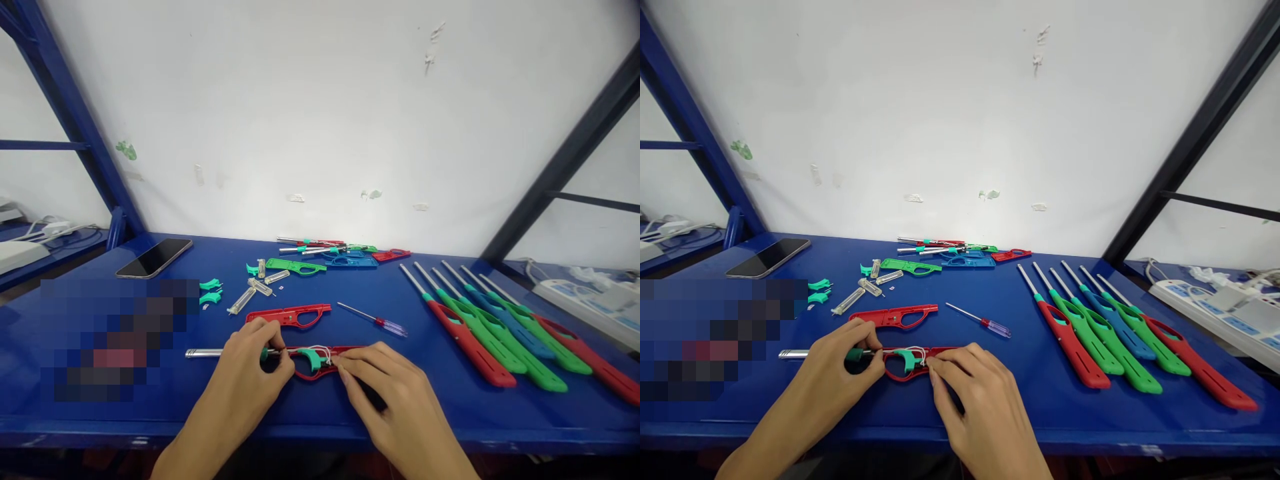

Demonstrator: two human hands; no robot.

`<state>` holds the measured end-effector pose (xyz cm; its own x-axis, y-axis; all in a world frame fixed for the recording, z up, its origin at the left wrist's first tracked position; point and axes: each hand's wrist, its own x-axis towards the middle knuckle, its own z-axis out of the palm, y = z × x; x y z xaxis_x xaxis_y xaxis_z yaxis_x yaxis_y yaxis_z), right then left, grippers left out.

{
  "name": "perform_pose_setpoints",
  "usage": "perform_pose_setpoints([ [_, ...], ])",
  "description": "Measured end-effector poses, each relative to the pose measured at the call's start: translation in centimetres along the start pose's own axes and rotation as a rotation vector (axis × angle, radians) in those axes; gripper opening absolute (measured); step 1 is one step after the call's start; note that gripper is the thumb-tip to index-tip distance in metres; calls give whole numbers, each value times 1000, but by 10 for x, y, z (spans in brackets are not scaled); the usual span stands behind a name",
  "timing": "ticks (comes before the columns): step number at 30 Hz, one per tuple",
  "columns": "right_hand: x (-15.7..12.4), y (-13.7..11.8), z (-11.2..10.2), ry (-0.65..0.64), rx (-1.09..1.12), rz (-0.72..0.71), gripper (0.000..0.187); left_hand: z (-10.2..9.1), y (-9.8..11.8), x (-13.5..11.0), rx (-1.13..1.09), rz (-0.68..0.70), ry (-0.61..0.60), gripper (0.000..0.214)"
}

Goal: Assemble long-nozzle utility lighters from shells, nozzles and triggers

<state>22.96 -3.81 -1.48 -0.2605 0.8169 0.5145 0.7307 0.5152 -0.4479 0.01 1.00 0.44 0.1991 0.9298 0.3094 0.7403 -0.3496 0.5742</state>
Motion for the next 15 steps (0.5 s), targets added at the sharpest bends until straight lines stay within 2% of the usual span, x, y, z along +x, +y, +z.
perform_pose_setpoints([
  [10,-2,4,3,26,-59,-49,23,0,1,-8,-28,-32,9,20],
  [15,-3,5,4,97,-133,-85,26,5,-6,-13,-50,-13,41,19],
])
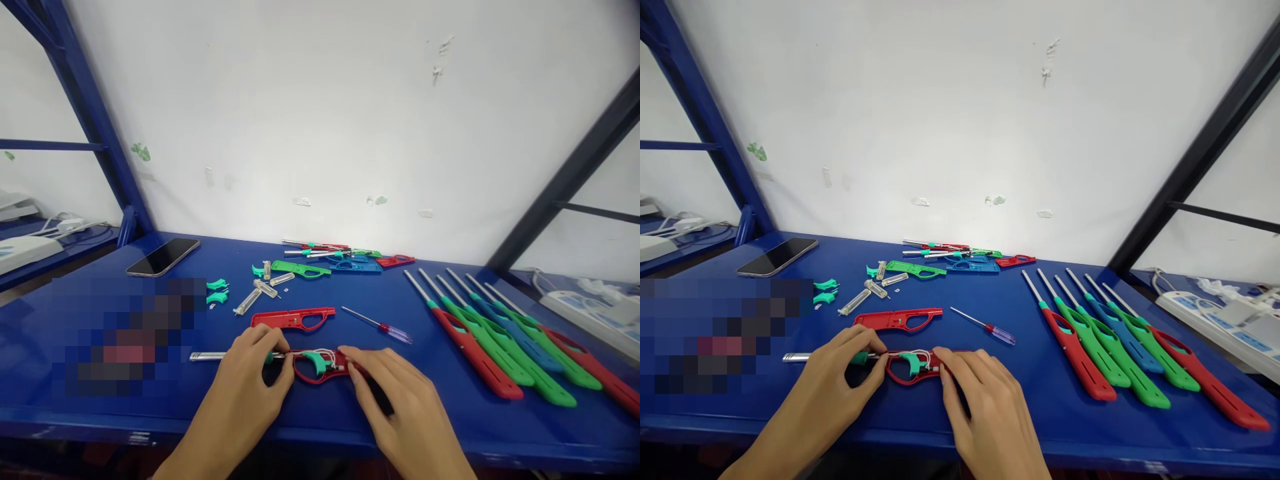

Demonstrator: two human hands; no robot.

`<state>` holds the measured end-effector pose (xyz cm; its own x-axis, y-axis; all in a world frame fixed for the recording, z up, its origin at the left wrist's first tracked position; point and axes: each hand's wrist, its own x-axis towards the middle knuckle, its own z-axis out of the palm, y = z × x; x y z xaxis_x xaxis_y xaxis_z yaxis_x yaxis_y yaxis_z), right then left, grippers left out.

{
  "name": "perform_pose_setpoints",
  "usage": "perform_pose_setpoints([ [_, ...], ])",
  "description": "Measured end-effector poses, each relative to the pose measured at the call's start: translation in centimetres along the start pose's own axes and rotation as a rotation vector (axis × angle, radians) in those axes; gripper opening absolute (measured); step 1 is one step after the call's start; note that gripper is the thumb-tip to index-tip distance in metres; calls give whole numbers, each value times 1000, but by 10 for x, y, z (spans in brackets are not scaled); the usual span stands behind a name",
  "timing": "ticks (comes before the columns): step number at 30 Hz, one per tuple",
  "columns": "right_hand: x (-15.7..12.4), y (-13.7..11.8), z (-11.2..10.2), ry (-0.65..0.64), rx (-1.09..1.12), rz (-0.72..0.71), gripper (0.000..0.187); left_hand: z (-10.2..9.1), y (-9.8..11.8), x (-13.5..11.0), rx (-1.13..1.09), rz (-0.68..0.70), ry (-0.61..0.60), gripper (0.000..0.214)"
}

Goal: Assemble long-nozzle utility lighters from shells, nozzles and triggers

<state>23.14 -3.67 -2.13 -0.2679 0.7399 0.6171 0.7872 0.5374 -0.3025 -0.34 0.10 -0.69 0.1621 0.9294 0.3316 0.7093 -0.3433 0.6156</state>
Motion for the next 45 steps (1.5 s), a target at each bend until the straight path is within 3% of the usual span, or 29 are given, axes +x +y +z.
perform_pose_setpoints([
  [16,-3,9,5,128,-110,26,27,1,0,-10,76,221,36,21],
  [25,-3,14,3,37,-184,-9,50,4,-5,-11,118,241,135,22],
  [35,-2,11,4,24,-178,21,54,9,-6,-16,240,350,210,32],
  [41,0,8,0,67,-218,8,49,-14,-1,-25,356,397,138,81],
  [45,1,9,0,55,-234,4,51,-39,-21,-23,430,334,158,87],
])
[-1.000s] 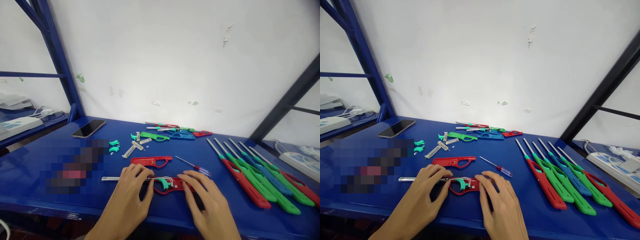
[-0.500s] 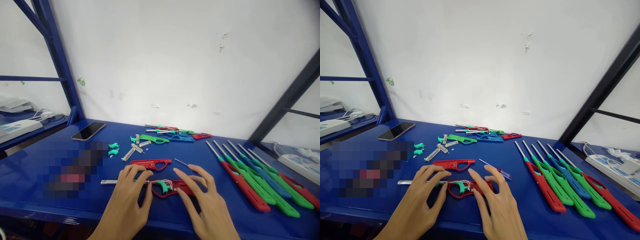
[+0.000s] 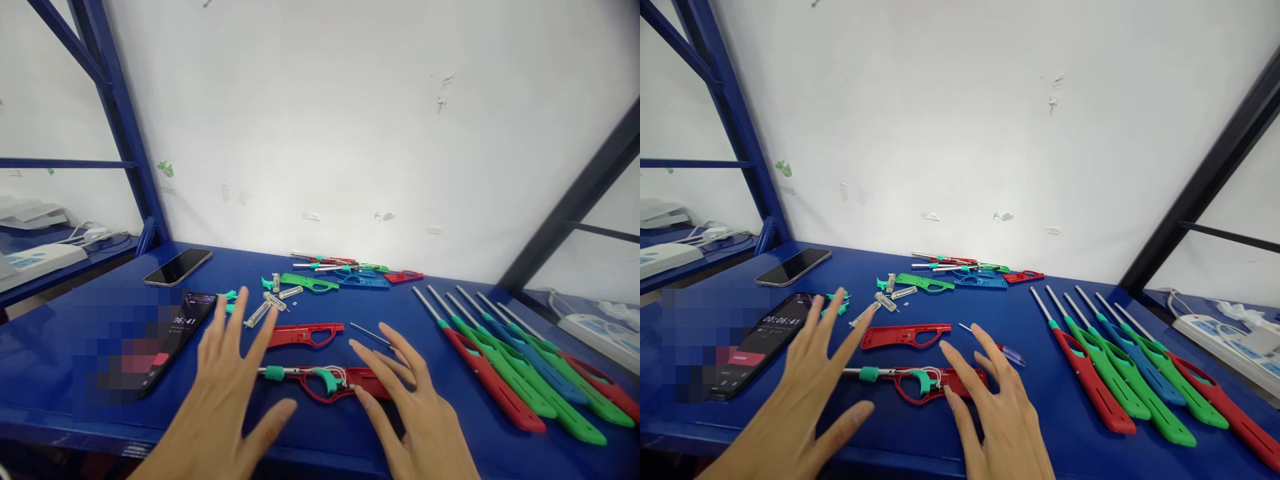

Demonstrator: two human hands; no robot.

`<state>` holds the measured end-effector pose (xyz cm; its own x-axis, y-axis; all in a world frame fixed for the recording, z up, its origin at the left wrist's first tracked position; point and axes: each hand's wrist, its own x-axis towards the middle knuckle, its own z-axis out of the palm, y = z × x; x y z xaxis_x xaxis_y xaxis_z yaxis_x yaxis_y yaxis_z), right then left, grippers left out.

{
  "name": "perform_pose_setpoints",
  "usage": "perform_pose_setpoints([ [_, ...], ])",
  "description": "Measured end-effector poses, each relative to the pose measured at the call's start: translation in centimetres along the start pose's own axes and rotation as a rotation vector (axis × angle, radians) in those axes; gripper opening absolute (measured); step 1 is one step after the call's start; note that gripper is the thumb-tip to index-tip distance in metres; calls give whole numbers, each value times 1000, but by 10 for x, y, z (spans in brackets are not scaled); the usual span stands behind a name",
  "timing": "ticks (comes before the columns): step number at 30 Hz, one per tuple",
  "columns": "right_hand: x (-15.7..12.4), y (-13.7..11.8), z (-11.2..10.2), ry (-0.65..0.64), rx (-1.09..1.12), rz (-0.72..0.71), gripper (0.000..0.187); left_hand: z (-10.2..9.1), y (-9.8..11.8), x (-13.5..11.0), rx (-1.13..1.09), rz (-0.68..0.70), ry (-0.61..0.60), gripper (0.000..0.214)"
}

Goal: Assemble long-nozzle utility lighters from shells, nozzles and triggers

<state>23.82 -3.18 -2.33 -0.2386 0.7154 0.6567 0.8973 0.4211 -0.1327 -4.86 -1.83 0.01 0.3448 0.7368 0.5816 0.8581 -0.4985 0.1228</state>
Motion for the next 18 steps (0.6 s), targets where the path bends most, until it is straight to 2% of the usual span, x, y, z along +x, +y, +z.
perform_pose_setpoints([
  [4,0,0,1,-8,17,37,55,3,-41,6,102,-91,41,83],
  [7,0,-4,1,-4,42,143,55,9,-57,10,95,-127,64,61],
  [9,-1,-6,1,-7,67,213,53,12,-60,8,30,-142,71,44],
  [11,-2,-7,2,5,89,222,51,13,-59,4,-38,-151,69,34],
  [18,4,-9,-2,27,83,240,49,13,-54,-9,-119,-183,69,25],
])
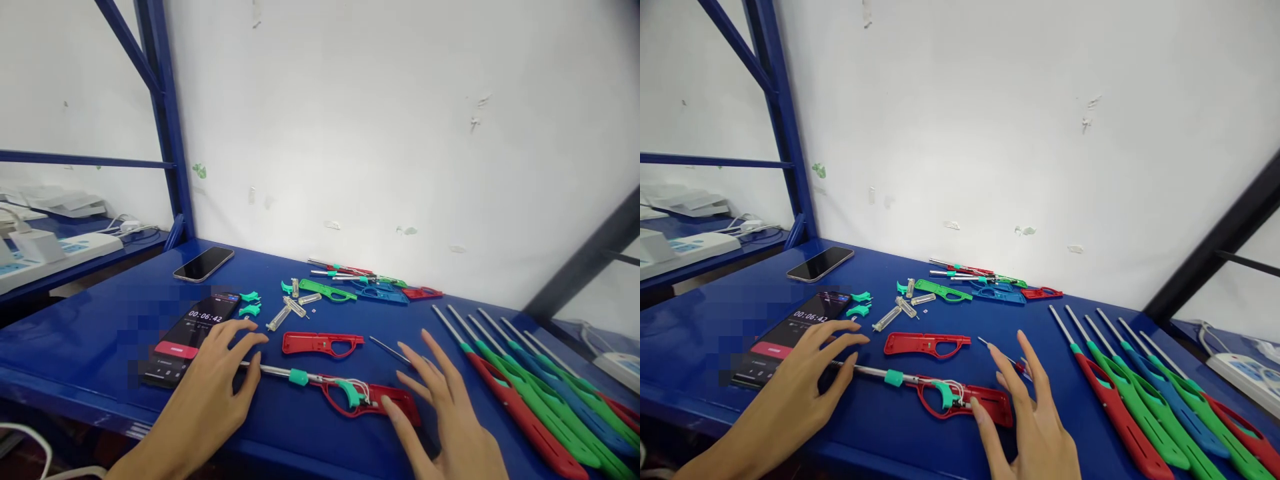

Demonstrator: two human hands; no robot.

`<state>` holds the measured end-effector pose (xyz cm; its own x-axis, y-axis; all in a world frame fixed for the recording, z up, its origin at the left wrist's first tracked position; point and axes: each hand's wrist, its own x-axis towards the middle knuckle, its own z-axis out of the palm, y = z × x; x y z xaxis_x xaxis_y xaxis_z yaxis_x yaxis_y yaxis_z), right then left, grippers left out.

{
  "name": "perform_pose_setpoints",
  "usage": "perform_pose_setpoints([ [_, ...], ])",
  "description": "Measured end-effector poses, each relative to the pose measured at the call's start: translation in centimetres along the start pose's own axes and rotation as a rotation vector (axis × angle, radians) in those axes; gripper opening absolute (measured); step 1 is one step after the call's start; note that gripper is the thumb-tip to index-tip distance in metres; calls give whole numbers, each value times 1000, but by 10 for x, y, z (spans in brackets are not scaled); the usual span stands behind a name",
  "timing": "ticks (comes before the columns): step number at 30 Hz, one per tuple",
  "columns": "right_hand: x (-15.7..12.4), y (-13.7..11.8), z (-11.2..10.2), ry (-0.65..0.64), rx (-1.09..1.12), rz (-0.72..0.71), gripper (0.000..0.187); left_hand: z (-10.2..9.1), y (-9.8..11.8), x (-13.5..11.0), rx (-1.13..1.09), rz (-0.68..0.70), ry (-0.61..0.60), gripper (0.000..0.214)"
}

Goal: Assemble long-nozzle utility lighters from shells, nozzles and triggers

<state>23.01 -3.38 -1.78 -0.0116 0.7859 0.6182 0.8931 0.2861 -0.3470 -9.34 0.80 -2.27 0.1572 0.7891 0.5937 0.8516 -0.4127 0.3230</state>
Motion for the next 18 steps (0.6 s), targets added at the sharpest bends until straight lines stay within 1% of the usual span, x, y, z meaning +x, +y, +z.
perform_pose_setpoints([
  [2,13,-1,-2,37,3,-55,44,0,1,0,-11,9,-5,24],
  [3,23,-2,-2,52,1,-118,39,0,1,0,-17,10,-4,24],
  [4,35,-4,-1,55,9,-221,33,0,2,0,-22,11,-2,24],
  [5,49,-6,1,24,23,-299,26,0,2,0,-26,11,1,24],
  [6,64,-9,4,-37,39,-356,21,0,2,0,-29,9,2,25],
  [7,81,-14,8,-120,43,-392,21,1,3,0,-32,7,2,25],
  [9,113,-23,19,-328,10,-431,23,0,3,0,-39,9,7,25],
  [10,128,-27,27,-379,7,-458,22,0,3,0,-42,11,12,25],
  [12,152,-34,43,-446,-3,-487,17,0,3,0,-45,15,18,24],
  [14,168,-38,58,-516,-17,-507,15,-1,4,1,-48,16,15,24],
  [16,176,-38,70,-568,-34,-517,13,-1,4,1,-49,11,9,24],
  [18,177,-36,77,-589,-52,-516,19,0,3,1,-49,5,11,24],
])
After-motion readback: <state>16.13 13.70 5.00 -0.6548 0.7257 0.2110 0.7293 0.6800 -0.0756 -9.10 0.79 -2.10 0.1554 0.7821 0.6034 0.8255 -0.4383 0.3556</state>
